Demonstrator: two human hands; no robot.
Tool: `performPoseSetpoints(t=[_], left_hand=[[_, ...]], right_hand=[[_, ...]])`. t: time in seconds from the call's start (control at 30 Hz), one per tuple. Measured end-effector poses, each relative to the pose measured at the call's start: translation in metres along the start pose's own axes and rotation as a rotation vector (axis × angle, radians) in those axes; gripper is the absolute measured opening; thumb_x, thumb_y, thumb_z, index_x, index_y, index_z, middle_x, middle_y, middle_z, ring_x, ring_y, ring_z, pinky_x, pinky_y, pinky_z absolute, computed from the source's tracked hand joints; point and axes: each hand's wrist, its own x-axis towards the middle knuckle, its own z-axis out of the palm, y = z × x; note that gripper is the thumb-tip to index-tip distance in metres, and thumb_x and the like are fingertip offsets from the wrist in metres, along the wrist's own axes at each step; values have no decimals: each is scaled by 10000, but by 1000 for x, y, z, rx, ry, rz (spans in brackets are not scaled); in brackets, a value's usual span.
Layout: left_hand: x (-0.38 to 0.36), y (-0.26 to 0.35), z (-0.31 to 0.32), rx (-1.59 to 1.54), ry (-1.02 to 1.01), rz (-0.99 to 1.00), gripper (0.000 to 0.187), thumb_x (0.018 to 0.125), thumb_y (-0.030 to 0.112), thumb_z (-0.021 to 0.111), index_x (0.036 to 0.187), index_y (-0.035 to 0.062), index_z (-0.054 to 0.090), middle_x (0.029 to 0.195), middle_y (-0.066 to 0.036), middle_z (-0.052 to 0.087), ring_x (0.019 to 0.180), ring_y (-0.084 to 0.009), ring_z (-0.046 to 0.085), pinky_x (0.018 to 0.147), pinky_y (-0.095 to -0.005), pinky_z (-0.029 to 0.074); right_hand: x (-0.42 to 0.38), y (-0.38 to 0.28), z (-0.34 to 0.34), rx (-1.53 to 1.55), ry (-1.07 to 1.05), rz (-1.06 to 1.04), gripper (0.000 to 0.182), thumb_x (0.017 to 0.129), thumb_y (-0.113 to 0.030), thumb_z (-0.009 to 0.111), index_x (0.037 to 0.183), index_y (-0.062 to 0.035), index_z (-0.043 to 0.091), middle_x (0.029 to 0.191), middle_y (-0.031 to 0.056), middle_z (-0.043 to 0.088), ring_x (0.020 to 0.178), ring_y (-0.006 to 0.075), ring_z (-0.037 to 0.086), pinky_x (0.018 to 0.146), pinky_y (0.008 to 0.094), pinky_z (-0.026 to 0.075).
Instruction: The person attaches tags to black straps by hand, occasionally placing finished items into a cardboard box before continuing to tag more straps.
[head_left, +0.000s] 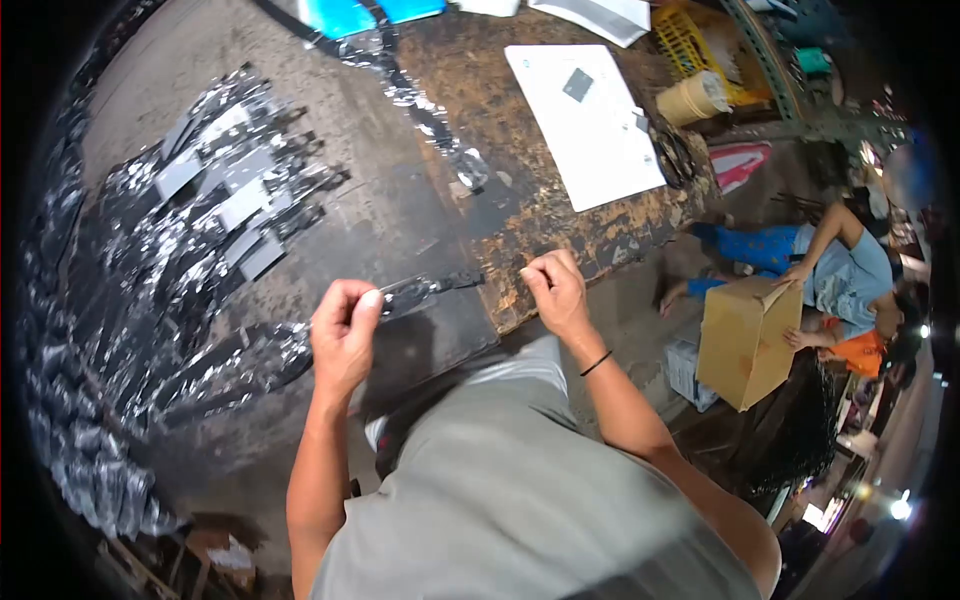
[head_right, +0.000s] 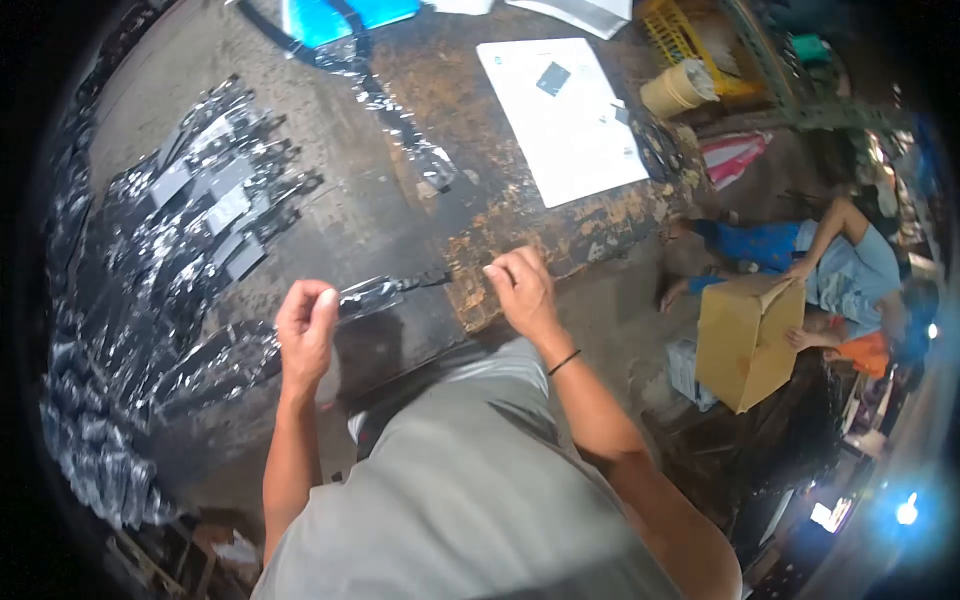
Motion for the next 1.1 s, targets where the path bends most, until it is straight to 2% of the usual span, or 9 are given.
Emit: performPoseSetpoints(t=[0.07, 0.17, 0.27, 0.33, 0.53, 0.6, 0.73, 0.8, 1.1], left_hand=[[-5, -7, 1, -269, -10, -69, 67, 926, 109, 568, 887, 54, 562, 693, 51, 497, 554, -14, 402, 492, -188, 314], [-23, -28, 13, -320, 16, 65, 79, 947, 134, 534, 954, 55, 541, 640, 47, 444, 487, -21, 345, 431, -204, 255], [-55, -38, 21, -315, -62, 128, 80, 951, 123, 520, 955, 44, 534, 641, 25, 447, 500, -38, 366, 451, -204, 279], [-76, -46, 22, -322, -90, 156, 77, 947, 119, 523, 934, 43, 525, 637, 17, 444, 512, -45, 375, 463, -208, 288], [-114, -61, -7, -429, -180, 219, 129, 932, 114, 543, 843, 46, 480, 617, 11, 427, 523, -56, 384, 474, -216, 294], [-125, -60, -17, -419, -119, 206, 102, 934, 108, 539, 870, 43, 496, 621, 19, 431, 503, -44, 363, 457, -208, 273], [-140, -62, -34, -272, -19, 205, 52, 917, 82, 569, 946, 40, 579, 691, 50, 487, 528, -12, 362, 446, -195, 251], [-145, -49, -36, -155, -38, 214, 41, 913, 71, 588, 936, 46, 612, 761, 66, 506, 598, 0, 400, 503, -179, 293], [-102, -8, -20, 408, 170, 471, 90, 839, 102, 687, 892, 29, 682, 659, 12, 508, 571, -48, 404, 511, -230, 320]], right_hand=[[-6, 4, -4, 116, -4, -25, 129, 852, -143, 633, 822, -19, 620, 806, 119, 575, 773, 280, 574, 711, 358, 461], [-33, 18, -14, 180, 138, -41, 107, 856, -122, 638, 832, -19, 623, 770, 97, 579, 696, 240, 562, 659, 331, 460], [-83, 34, -24, 238, 295, -70, 120, 859, -124, 650, 823, -14, 617, 729, 79, 572, 631, 187, 533, 613, 304, 450], [-132, 48, -25, 187, 268, 91, 138, 861, -136, 651, 820, -9, 615, 732, 78, 580, 641, 177, 539, 615, 302, 452], [-223, 59, -24, 127, 219, 174, 118, 869, -126, 632, 885, -10, 646, 829, 126, 640, 745, 250, 615, 687, 330, 488], [-218, 60, -31, 121, 298, 144, 120, 877, -122, 623, 903, -8, 651, 844, 133, 643, 765, 260, 617, 706, 332, 489], [-176, 51, -37, 424, 314, 138, 131, 898, -99, 582, 971, -17, 655, 828, 80, 621, 737, 165, 616, 656, 276, 481], [-147, 36, -38, 394, 244, 9, 144, 908, -88, 558, 994, -22, 652, 829, 57, 602, 705, 127, 600, 625, 253, 468], [-20, -16, 9, 149, -37, -233, 251, 872, -225, 586, 989, -11, 642, 945, 161, 646, 874, 306, 630, 775, 373, 485]])
